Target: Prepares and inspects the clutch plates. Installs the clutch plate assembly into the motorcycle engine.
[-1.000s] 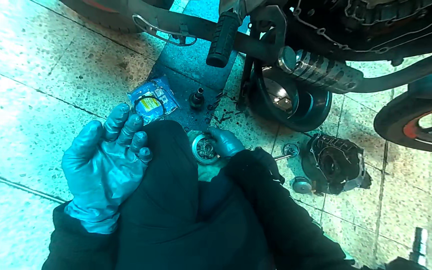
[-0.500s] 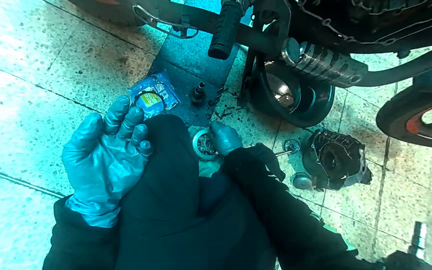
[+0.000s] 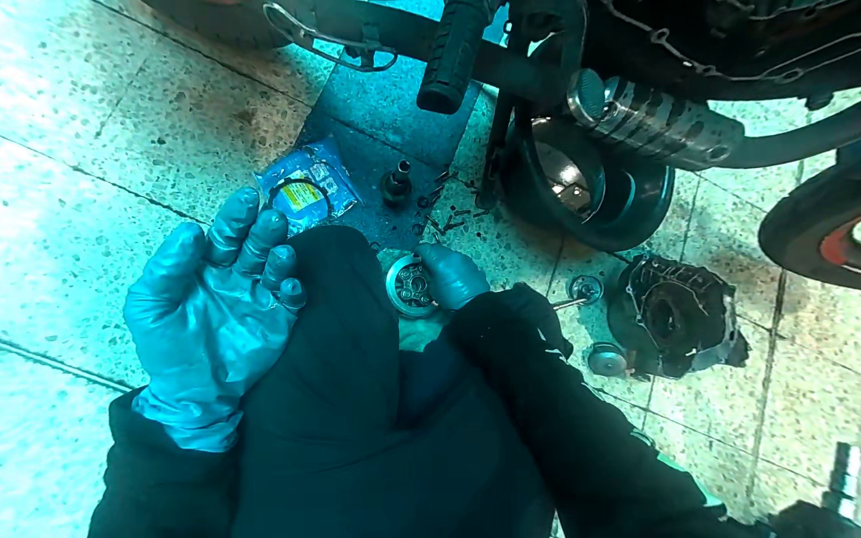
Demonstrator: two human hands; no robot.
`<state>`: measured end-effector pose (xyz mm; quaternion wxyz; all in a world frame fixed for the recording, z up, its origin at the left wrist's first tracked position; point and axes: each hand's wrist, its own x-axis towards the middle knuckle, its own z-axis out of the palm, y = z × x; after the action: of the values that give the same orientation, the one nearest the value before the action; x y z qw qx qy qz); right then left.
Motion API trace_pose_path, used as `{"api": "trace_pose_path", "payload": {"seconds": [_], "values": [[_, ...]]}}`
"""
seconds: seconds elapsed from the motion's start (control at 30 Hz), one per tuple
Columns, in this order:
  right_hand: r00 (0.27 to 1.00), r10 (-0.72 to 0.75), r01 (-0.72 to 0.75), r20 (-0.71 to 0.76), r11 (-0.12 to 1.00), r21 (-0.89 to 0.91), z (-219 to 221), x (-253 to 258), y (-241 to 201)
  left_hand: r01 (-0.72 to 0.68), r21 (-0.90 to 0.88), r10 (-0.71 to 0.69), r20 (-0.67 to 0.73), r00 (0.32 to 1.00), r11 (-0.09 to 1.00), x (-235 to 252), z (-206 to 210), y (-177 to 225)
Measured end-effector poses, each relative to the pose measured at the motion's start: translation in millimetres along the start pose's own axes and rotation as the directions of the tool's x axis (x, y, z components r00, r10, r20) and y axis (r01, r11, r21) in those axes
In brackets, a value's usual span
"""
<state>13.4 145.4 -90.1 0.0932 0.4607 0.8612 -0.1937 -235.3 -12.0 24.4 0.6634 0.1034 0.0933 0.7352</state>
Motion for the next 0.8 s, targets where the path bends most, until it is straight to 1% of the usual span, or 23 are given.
{"api": "trace_pose_path", "payload": {"seconds": [0.1, 0.13, 0.27, 0.43, 0.47, 0.53, 0.6, 0.63, 0.7, 0.8], "values": [[0.995, -0.086, 0.085, -0.057, 0.996, -0.009, 5, -1, 5, 0.007, -0.003, -0.007, -0.011, 1.000, 1.000, 0, 1, 0], [0.995, -0.087, 0.086, -0.056, 0.996, -0.008, 5, -1, 5, 0.008, 0.001, -0.008, -0.014, 1.000, 1.000, 0, 1, 0], [1.000, -0.004, 0.004, -0.015, 1.000, 0.009, 1, 1, 2, -0.002, 0.020, 0.002, -0.019, 1.000, 1.000, 0, 1, 0], [0.996, 0.088, -0.088, 0.004, 0.996, -0.022, -2, 2, 0, 0.003, 0.013, -0.003, -0.009, 1.000, 1.000, 0, 1, 0], [0.993, 0.117, -0.117, 0.016, 0.993, -0.003, -3, 1, 0, 0.002, 0.007, -0.002, -0.007, 1.000, 1.000, 0, 1, 1], [0.989, 0.150, -0.149, 0.005, 0.983, 0.107, -6, -3, 5, 0.002, 0.017, -0.002, -0.012, 1.000, 1.000, 0, 1, 0], [0.993, 0.119, -0.113, -0.012, 0.970, 0.214, -9, -9, 12, -0.003, 0.024, 0.003, -0.014, 1.000, 1.000, 0, 1, 0], [0.996, 0.084, -0.081, -0.005, 0.971, 0.227, -10, -12, 14, -0.004, 0.029, 0.004, -0.009, 1.000, 1.000, -1, 0, 1], [0.999, 0.030, -0.034, 0.027, 0.983, 0.178, -3, -17, 15, 0.003, 0.017, -0.003, -0.006, 1.000, 1.000, -1, 1, 2], [0.995, 0.036, -0.041, 0.090, 0.998, 0.057, -3, -21, 10, 0.007, 0.042, -0.006, -0.026, 1.000, 0.999, 0, 2, 0]]}}
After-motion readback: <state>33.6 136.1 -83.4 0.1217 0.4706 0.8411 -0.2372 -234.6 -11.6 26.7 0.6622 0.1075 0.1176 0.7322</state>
